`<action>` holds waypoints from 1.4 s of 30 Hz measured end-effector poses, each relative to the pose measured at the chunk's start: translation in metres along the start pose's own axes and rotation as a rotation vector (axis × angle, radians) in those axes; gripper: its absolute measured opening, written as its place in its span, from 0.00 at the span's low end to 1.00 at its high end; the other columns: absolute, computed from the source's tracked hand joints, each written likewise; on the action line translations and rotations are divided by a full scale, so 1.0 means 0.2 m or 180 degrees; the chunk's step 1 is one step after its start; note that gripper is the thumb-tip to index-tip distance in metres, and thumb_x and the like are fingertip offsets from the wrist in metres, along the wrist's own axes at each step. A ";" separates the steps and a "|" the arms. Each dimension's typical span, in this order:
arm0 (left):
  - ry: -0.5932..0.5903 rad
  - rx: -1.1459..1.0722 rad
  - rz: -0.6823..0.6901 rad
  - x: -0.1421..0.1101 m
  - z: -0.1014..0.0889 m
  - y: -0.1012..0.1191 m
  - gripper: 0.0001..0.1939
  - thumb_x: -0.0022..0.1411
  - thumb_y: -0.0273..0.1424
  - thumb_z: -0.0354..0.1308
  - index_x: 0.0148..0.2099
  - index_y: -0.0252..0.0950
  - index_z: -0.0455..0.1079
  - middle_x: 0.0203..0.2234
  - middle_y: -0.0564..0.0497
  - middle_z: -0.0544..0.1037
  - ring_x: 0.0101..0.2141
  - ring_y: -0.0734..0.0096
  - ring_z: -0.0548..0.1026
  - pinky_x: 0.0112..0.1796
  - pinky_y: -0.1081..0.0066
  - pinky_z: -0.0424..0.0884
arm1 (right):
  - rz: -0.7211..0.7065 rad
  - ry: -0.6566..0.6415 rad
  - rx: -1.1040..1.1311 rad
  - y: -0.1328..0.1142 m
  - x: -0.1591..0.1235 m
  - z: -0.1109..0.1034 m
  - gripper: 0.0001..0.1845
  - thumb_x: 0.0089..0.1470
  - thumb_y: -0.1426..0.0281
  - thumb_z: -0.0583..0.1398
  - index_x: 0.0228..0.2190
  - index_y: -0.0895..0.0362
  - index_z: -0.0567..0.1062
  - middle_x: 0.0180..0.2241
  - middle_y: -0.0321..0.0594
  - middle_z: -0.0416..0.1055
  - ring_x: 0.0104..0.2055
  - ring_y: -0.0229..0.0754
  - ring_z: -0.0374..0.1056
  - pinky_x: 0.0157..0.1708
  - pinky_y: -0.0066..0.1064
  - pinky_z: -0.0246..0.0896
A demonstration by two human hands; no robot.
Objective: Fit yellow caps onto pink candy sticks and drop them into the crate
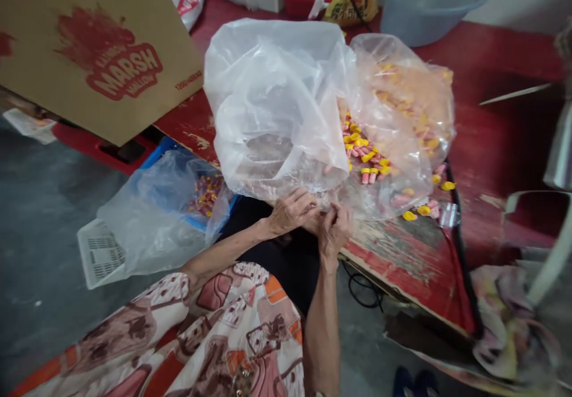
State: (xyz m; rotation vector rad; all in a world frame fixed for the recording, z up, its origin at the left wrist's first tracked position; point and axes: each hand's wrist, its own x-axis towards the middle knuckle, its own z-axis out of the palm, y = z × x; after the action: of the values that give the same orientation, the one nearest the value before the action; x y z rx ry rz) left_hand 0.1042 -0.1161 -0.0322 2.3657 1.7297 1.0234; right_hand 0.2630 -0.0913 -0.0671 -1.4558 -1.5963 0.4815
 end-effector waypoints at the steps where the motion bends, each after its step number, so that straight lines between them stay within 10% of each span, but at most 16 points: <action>1: 0.0003 0.0015 0.0038 0.00 0.00 0.00 0.11 0.82 0.34 0.56 0.45 0.36 0.75 0.39 0.46 0.79 0.47 0.61 0.80 0.51 0.63 0.77 | 0.0002 -0.0014 -0.0024 -0.01 0.00 0.00 0.17 0.67 0.61 0.52 0.40 0.54 0.78 0.39 0.48 0.78 0.45 0.50 0.73 0.51 0.43 0.68; 7: -0.0420 -0.0033 0.0139 0.02 0.09 -0.05 0.09 0.80 0.30 0.56 0.42 0.37 0.72 0.37 0.47 0.79 0.44 0.59 0.79 0.48 0.62 0.77 | 0.0281 0.0027 -0.0040 0.00 0.04 0.00 0.22 0.69 0.59 0.51 0.52 0.55 0.77 0.46 0.50 0.78 0.45 0.49 0.74 0.50 0.43 0.72; 13: -0.0086 -0.0416 -0.0074 -0.01 0.12 -0.07 0.09 0.79 0.30 0.58 0.40 0.38 0.69 0.36 0.48 0.77 0.42 0.61 0.78 0.45 0.64 0.76 | -0.0079 0.0293 -0.0658 0.11 0.41 -0.02 0.30 0.65 0.69 0.50 0.66 0.56 0.69 0.61 0.58 0.70 0.63 0.56 0.68 0.62 0.53 0.68; 19: -0.0032 -0.1212 -0.0638 -0.03 0.03 -0.13 0.10 0.80 0.39 0.59 0.54 0.38 0.72 0.37 0.51 0.77 0.34 0.68 0.77 0.39 0.68 0.77 | -0.0234 -0.0546 -0.1525 0.17 0.66 0.06 0.27 0.69 0.72 0.47 0.61 0.56 0.75 0.63 0.56 0.71 0.62 0.54 0.70 0.57 0.45 0.70; 25: 0.0315 -0.0845 -0.0476 -0.01 -0.08 -0.10 0.12 0.80 0.38 0.59 0.59 0.39 0.71 0.45 0.47 0.79 0.44 0.65 0.80 0.48 0.66 0.79 | -0.0074 -0.0342 -0.1676 0.17 0.62 0.06 0.22 0.67 0.73 0.49 0.56 0.58 0.75 0.58 0.57 0.74 0.52 0.52 0.74 0.48 0.39 0.70; 34: -0.0440 -0.0804 -0.0382 0.00 0.06 -0.06 0.07 0.76 0.25 0.55 0.52 0.38 0.70 0.46 0.46 0.78 0.42 0.64 0.80 0.45 0.65 0.80 | 0.0577 0.0179 -0.0288 0.09 0.42 -0.05 0.10 0.59 0.63 0.56 0.41 0.54 0.70 0.36 0.43 0.75 0.36 0.47 0.71 0.42 0.40 0.69; 42: -0.0447 -0.0201 -0.0432 0.01 0.02 -0.05 0.07 0.76 0.25 0.56 0.53 0.37 0.72 0.45 0.45 0.81 0.47 0.59 0.81 0.50 0.61 0.76 | 0.0733 -0.0335 0.0231 -0.11 0.07 0.03 0.25 0.62 0.43 0.57 0.38 0.52 0.72 0.30 0.38 0.75 0.30 0.44 0.70 0.37 0.37 0.68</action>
State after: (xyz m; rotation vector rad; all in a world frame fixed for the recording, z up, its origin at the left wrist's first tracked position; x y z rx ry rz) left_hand 0.0980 -0.1087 -0.0391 2.1903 1.7522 0.8575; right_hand 0.2470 -0.0818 -0.0477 -1.5891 -1.4820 0.7519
